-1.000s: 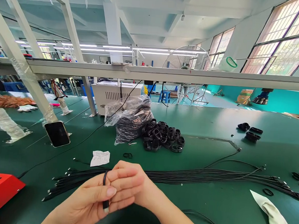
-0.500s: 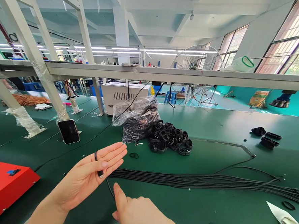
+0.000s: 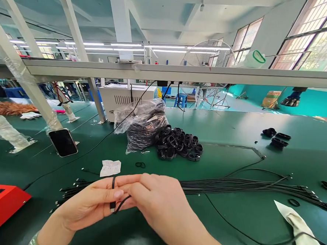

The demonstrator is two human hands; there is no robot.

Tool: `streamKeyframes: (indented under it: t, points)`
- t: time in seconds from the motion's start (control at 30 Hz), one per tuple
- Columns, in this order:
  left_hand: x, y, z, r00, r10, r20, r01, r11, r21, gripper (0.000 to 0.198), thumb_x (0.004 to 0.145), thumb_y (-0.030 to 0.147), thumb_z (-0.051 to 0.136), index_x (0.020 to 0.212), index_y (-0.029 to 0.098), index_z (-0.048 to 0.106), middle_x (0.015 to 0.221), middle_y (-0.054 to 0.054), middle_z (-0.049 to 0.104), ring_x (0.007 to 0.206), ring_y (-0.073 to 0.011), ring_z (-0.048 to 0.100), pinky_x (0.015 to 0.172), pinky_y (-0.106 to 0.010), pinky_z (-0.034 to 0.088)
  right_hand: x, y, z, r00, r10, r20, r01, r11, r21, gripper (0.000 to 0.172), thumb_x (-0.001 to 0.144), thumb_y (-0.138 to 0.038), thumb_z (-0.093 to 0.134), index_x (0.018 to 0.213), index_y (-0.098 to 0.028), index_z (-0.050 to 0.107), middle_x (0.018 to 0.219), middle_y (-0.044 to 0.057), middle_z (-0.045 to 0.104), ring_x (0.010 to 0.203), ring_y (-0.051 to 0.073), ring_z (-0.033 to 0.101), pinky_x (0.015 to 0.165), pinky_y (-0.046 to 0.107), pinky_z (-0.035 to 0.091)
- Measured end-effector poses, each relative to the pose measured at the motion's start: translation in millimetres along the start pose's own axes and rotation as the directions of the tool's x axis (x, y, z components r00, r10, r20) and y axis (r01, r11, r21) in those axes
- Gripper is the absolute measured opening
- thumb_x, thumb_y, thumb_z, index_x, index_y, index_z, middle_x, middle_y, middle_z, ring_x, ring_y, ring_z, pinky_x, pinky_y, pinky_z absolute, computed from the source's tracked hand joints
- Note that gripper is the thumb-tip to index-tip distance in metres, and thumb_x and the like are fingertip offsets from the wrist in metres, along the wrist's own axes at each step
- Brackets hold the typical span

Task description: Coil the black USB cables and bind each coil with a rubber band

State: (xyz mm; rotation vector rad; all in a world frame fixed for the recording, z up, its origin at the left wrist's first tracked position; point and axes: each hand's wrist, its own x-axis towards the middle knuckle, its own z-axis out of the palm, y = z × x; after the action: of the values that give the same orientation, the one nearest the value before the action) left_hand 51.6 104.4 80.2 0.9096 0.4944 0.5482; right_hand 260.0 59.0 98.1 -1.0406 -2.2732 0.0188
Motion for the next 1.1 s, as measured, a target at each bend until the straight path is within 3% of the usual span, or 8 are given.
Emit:
streamKeyframes:
  t: [0.1, 0.37, 0.5, 0.67, 0.77, 0.93, 1.0, 1.1]
  points:
    - [3.1, -4.4, 0.1, 0.988, -0.032, 0.151, 0.026, 0.999, 0.037, 0.041, 0.086, 0.012, 0.059, 0.127, 0.014, 0.060, 0.127, -0.013, 0.065, 0.126, -0.0291, 0.054, 0.110, -0.046, 0.036, 4.7, 10.5, -0.1, 0.997, 0.070, 0.042, -0.075, 0.991, 0.109, 0.013, 0.093, -0.018, 0.055, 0.087, -0.022, 0.066, 0.074, -0.002, 0.057, 0.065, 0.010, 0.054, 0.056, 0.021, 0.035]
    - [8.3, -10.2, 8.1, 0.946, -0.170, 0.276, 0.111, 0.970, 0.217, 0.051, 0.081, 0.018, 0.065, 0.131, 0.018, 0.057, 0.138, -0.016, 0.056, 0.135, -0.0352, 0.042, 0.108, -0.052, 0.035, 10.4, 22.4, 14.5, 0.995, 0.080, 0.067, -0.099, 0.928, 0.358, 0.013, 0.087, -0.019, 0.063, 0.096, -0.023, 0.072, 0.087, -0.001, 0.069, 0.078, 0.013, 0.062, 0.067, 0.021, 0.045]
    - [9.4, -10.7, 8.2, 0.938, -0.159, 0.310, 0.082, 0.966, 0.247, 0.050, 0.084, 0.015, 0.061, 0.134, 0.020, 0.054, 0.140, -0.014, 0.055, 0.135, -0.0311, 0.043, 0.110, -0.046, 0.034, 11.6, 25.2, 18.2, 0.992, 0.091, 0.091, -0.122, 0.898, 0.424, 0.016, 0.085, -0.023, 0.068, 0.099, -0.027, 0.074, 0.089, -0.002, 0.073, 0.085, 0.015, 0.061, 0.082, 0.027, 0.045]
    - [10.7, -15.5, 8.1, 0.923, -0.179, 0.341, 0.107, 0.970, 0.218, 0.044, 0.086, 0.018, 0.060, 0.130, 0.018, 0.058, 0.141, -0.017, 0.053, 0.122, -0.0313, 0.057, 0.095, -0.036, 0.049, 14.3, 26.0, 19.0, 0.990, 0.109, 0.093, -0.141, 0.852, 0.505, 0.007, 0.079, -0.025, 0.074, 0.084, -0.028, 0.078, 0.087, 0.000, 0.071, 0.099, 0.018, 0.058, 0.095, 0.033, 0.039]
    - [7.2, -17.2, 10.3, 0.923, -0.181, 0.340, 0.135, 0.978, 0.157, 0.040, 0.088, 0.023, 0.060, 0.127, 0.016, 0.060, 0.134, -0.020, 0.059, 0.108, -0.0302, 0.067, 0.083, -0.033, 0.056, 16.4, 22.9, 22.1, 0.979, 0.165, 0.122, -0.204, 0.717, 0.667, 0.004, 0.077, -0.023, 0.076, 0.079, -0.026, 0.078, 0.081, 0.000, 0.071, 0.091, 0.018, 0.061, 0.093, 0.033, 0.041]
    - [1.7, -14.6, 13.2, 0.963, -0.183, 0.196, 0.167, 0.981, 0.096, 0.033, 0.096, 0.029, 0.044, 0.108, 0.010, 0.069, 0.112, -0.023, 0.071, 0.080, -0.0250, 0.076, 0.053, -0.020, 0.055, 20.6, 16.8, 33.9, 0.908, 0.247, 0.339, -0.390, 0.200, 0.899, 0.012, 0.078, -0.029, 0.072, 0.081, -0.018, 0.075, 0.075, 0.002, 0.069, 0.070, 0.014, 0.061, 0.068, 0.026, 0.048]
    - [1.3, -13.2, 14.9, 0.968, -0.177, 0.177, 0.162, 0.982, 0.096, 0.040, 0.098, 0.032, 0.038, 0.105, 0.008, 0.069, 0.106, -0.024, 0.073, 0.064, -0.0205, 0.076, 0.042, -0.015, 0.047, 21.7, 15.4, 37.2, 0.885, 0.292, 0.362, -0.408, 0.116, 0.906, 0.019, 0.077, -0.034, 0.073, 0.078, -0.015, 0.073, 0.073, 0.002, 0.068, 0.069, 0.013, 0.059, 0.066, 0.025, 0.047]
    - [-3.9, -13.2, 18.5, 0.971, -0.172, 0.164, 0.151, 0.980, 0.132, 0.044, 0.100, 0.035, 0.034, 0.103, 0.008, 0.068, 0.093, -0.024, 0.076, 0.039, -0.0091, 0.066, 0.038, -0.012, 0.040, 22.4, 13.7, 35.3, 0.881, 0.314, 0.354, -0.403, 0.104, 0.909, 0.027, 0.072, -0.040, 0.076, 0.074, -0.014, 0.069, 0.072, 0.002, 0.066, 0.068, 0.013, 0.058, 0.064, 0.024, 0.047]
